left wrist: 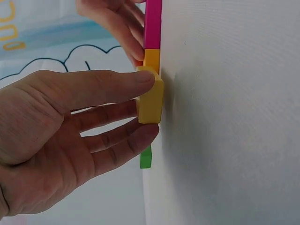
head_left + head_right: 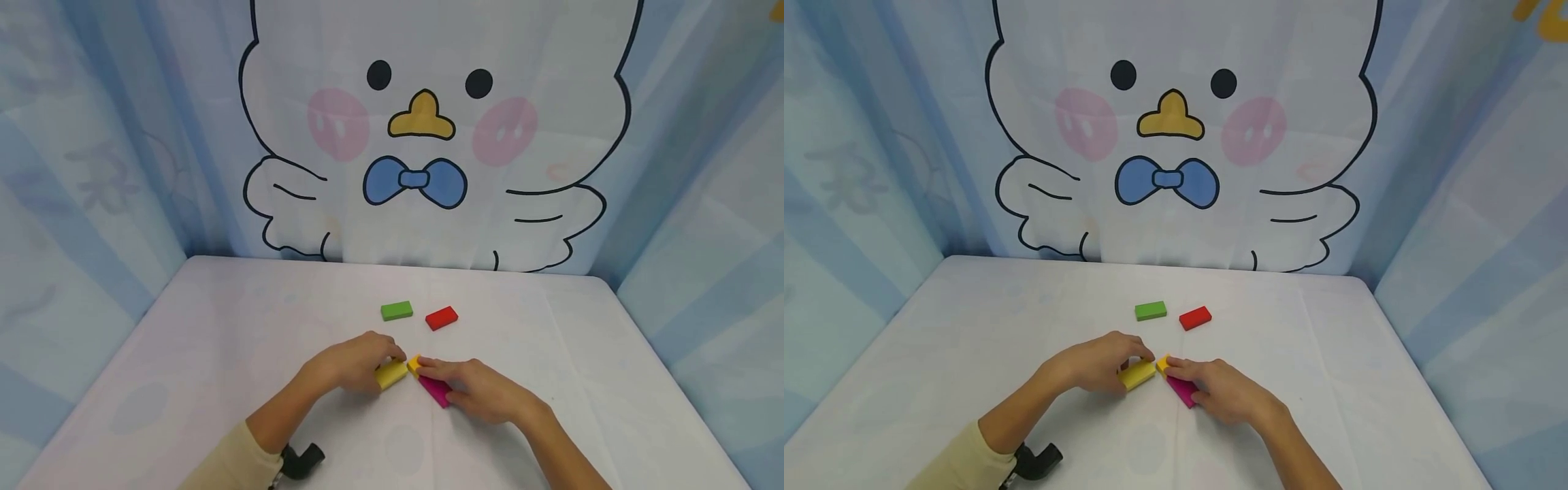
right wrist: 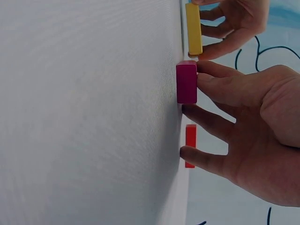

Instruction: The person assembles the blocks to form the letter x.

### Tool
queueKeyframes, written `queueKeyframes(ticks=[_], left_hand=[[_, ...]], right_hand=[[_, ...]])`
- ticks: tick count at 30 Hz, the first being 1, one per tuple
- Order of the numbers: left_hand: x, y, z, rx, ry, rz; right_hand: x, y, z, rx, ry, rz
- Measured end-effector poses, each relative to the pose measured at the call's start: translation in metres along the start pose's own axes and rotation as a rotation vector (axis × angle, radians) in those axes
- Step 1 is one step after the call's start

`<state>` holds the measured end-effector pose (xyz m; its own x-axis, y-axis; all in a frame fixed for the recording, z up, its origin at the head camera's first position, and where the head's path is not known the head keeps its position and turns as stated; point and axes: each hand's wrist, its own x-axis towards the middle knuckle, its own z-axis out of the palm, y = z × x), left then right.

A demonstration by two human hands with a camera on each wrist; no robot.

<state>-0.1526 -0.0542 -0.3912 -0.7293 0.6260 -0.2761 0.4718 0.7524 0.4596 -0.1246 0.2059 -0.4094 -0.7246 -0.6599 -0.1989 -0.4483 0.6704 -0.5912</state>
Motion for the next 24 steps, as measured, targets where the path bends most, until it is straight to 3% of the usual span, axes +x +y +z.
queueKeyframes(ticks=[9, 24], left_hand=[[0.0019, 0.0006, 0.0026, -0.035, -0.019, 0.017], [0.0037, 0.0004, 0.0078, -0.062, 0.008, 0.063]], right_hand=[[-0.0002, 0.0005, -0.0004, 0.002, -0.004, 0.011], [0.0007, -0.0008, -0.0004, -0.003, -0.004, 0.014]])
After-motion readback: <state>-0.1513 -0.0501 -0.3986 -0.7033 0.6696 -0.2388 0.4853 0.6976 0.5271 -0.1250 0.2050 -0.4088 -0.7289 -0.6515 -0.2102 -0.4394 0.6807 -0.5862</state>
